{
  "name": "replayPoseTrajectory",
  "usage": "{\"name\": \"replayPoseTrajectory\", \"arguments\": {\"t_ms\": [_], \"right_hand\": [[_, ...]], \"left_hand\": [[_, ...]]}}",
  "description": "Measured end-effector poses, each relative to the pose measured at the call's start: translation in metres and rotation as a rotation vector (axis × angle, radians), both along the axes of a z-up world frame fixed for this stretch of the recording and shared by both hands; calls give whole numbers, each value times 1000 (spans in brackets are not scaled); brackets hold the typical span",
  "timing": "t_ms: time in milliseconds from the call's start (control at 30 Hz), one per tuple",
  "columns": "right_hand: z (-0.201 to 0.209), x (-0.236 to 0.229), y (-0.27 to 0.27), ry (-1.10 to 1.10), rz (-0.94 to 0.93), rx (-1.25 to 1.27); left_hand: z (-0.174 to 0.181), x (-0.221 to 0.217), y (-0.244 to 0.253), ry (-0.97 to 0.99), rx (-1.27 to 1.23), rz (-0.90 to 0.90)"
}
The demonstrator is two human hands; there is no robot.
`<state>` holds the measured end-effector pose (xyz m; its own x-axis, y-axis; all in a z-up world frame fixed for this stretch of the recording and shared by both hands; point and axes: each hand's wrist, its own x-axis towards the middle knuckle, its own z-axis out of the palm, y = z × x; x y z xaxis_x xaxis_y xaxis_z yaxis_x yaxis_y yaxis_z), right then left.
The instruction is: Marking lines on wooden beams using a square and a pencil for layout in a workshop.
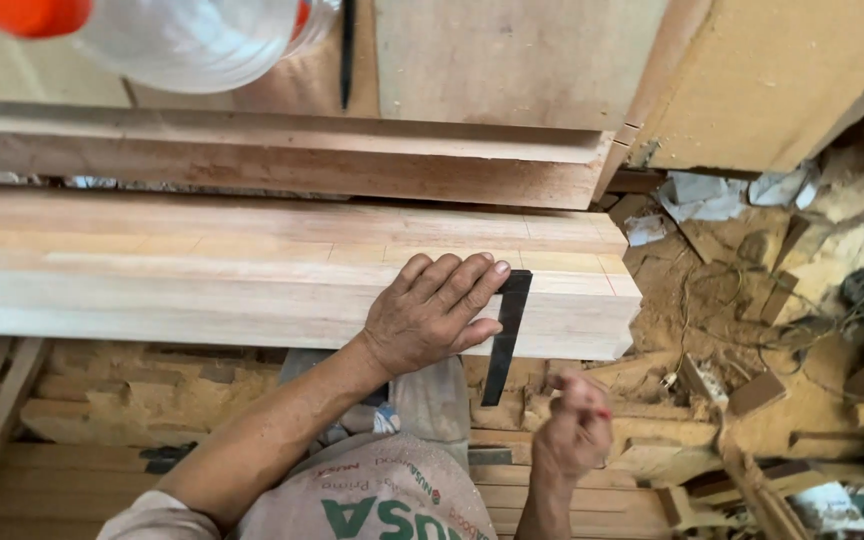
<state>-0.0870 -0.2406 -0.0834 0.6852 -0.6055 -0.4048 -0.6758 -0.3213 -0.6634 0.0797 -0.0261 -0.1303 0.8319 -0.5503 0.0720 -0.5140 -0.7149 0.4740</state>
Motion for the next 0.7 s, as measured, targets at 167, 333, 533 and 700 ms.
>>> {"name": "replayPoseTrajectory", "arguments": {"t_ms": [167, 333, 533, 700], "right_hand": [[-2, 18, -14, -261, 5, 119], [-32, 30, 0, -502, 80, 454], [-23, 68, 44, -415, 150, 53], [-31, 80, 46, -517, 198, -35]], "left_hand": [[-2, -6, 3, 2, 45, -25], [-2, -6, 1, 7, 40, -20], [-4, -9, -2, -12, 68, -20], [-9, -13, -10, 23, -171, 124]]}}
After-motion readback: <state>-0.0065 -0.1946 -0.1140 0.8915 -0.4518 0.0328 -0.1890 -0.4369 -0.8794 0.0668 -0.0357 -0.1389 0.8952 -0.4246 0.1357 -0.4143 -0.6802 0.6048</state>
